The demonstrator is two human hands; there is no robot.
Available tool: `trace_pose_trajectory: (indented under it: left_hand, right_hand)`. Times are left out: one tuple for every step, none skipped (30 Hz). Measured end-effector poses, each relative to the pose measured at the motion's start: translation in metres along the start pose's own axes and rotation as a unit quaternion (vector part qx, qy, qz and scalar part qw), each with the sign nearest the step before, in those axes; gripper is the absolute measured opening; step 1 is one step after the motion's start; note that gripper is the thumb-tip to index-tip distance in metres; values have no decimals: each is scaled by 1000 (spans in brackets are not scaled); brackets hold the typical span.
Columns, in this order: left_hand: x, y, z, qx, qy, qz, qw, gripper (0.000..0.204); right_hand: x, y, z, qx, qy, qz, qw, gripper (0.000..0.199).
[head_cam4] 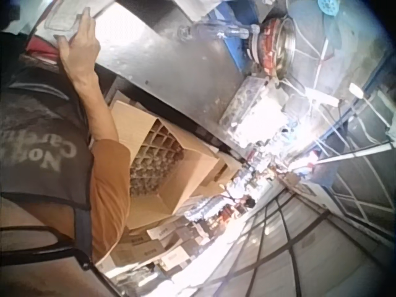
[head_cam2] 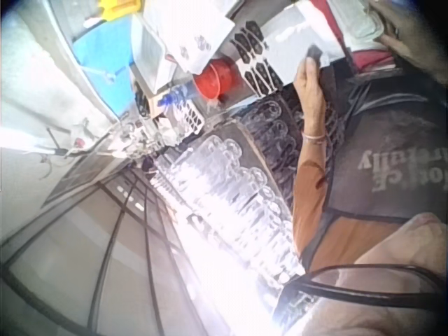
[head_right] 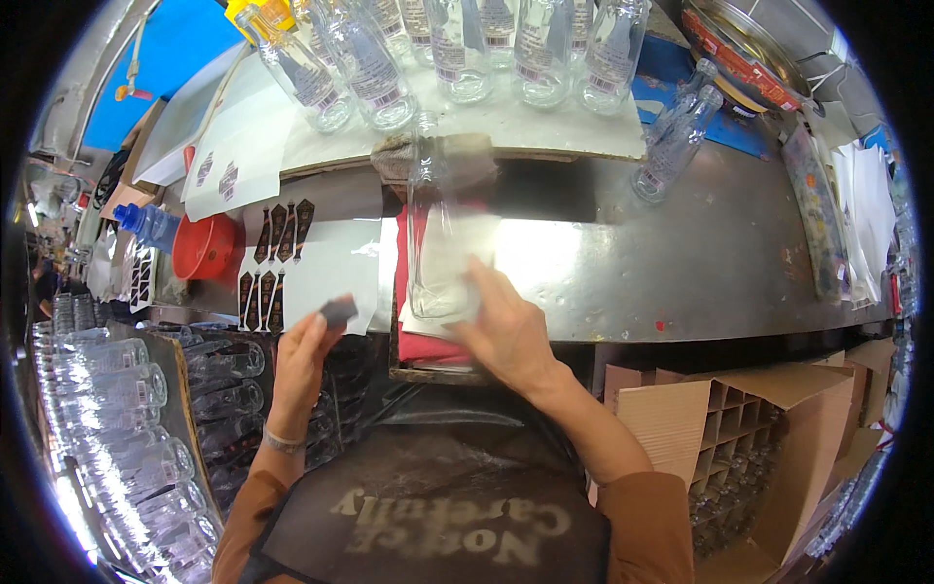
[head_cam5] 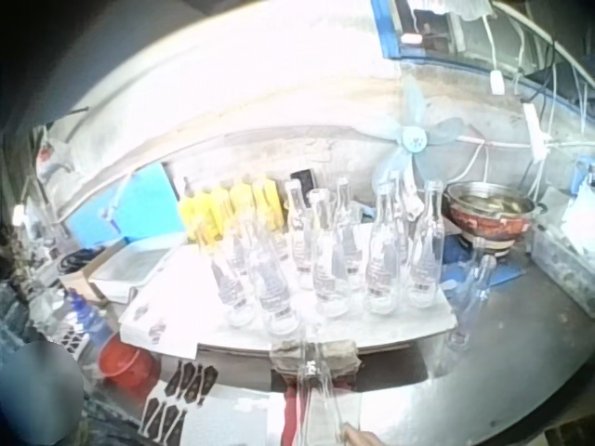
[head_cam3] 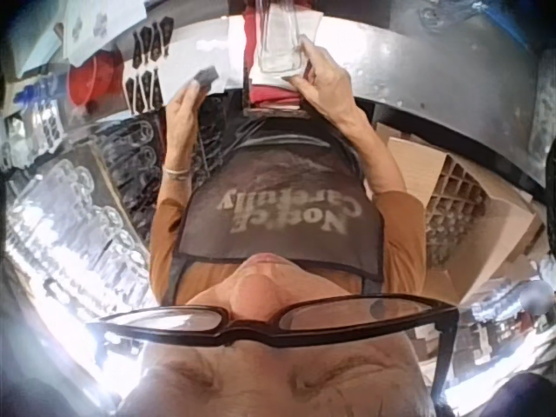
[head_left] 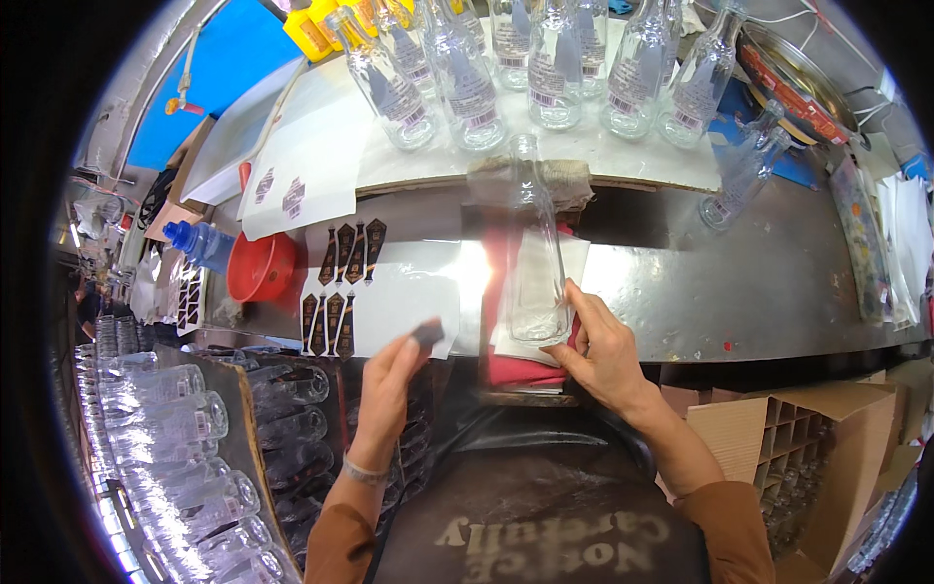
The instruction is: The person repeatedly picks clear plastic bottles from a table, applies a rectangular label to each bottle using a small black card to smooth it, and places the labeled bottles into a cardboard box. The person also briefly handles a group of unlabeled bottles on the floor before returning to the labeling station.
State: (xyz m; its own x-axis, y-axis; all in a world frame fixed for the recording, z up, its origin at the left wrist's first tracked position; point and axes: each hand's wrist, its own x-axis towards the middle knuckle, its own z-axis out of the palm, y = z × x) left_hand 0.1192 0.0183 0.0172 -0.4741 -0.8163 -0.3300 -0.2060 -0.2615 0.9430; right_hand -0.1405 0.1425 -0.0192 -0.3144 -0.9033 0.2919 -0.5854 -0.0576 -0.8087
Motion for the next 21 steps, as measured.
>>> trace_pose_trajectory:
  left_hand:
    - [12, 11, 11, 14, -25, 70, 997, 44]
    - [22, 24, 28, 56, -31, 159, 985, 43]
    - [31, 39, 45, 97, -36, 245, 964, 42]
    - [40, 54, 57, 165, -68, 323, 930, 51]
    - [47, 64, 68, 268, -61, 399, 875, 55]
    - [51, 69, 76, 366, -51, 467, 803, 59]
    - [54, 68, 82, 405, -69, 486, 772, 61]
    - [57, 64, 86, 443, -86, 503, 737, 64]
    - [59, 56, 87, 466, -94, 501, 723, 68]
    - [60, 49, 86, 485, -105, 497, 712, 69]
    - [60, 42, 84, 495, -115, 486, 711, 69]
    - [60, 38, 81, 504, -124, 474, 711, 70]
    - [58, 36, 79, 490, -132, 481, 715, 67]
    - [57, 34, 77, 476, -139, 487, 719, 65]
    - [56, 32, 75, 462, -146, 493, 723, 63]
    - [57, 33, 74, 432, -148, 492, 741, 59]
    - [59, 36, 73, 402, -151, 489, 759, 55]
    - [61, 40, 73, 372, -153, 487, 775, 51]
    - [68, 50, 75, 329, -138, 488, 796, 39]
    - [74, 57, 78, 340, -113, 483, 799, 35]
    - [84, 58, 85, 334, -83, 472, 812, 40]
  right_hand:
    - [0, -5, -2, -6, -28, 39, 999, 77]
    - [0, -5, -2, -10, -26, 40, 999, 77]
    - [0, -6, -2, -14, -26, 41, 999, 77]
    - [0, -7, -3, -19, -24, 44, 999, 77]
    - [0, -8, -3, -20, -22, 42, 999, 77]
    - [0, -10, -3, -21, -20, 40, 999, 77]
    - [1, -10, -3, -22, -15, 40, 999, 77]
    - [1, -10, -3, -25, -20, 44, 999, 76]
    - [2, -9, -4, -28, -25, 48, 998, 76]
    - [2, -10, -5, -29, -30, 54, 998, 76]
    - [3, -10, -9, -5, -48, 62, 997, 74]
    - [5, -11, -15, 20, -66, 71, 995, 72]
    - [7, -10, -21, 44, -85, 80, 992, 70]
    - [9, -6, -27, 84, -95, 93, 988, 67]
    - [13, -1, -33, 123, -104, 106, 981, 64]
    - [19, 2, -36, 161, -113, 117, 973, 61]
    - [23, 2, -38, 259, -102, 206, 938, 54]
    - [31, 7, -39, 295, -103, 245, 918, 54]
    - [39, 8, -36, 292, -78, 230, 925, 54]
    - [47, 6, -31, 287, -53, 215, 932, 55]
    - [51, 1, -29, 252, -67, 210, 942, 55]
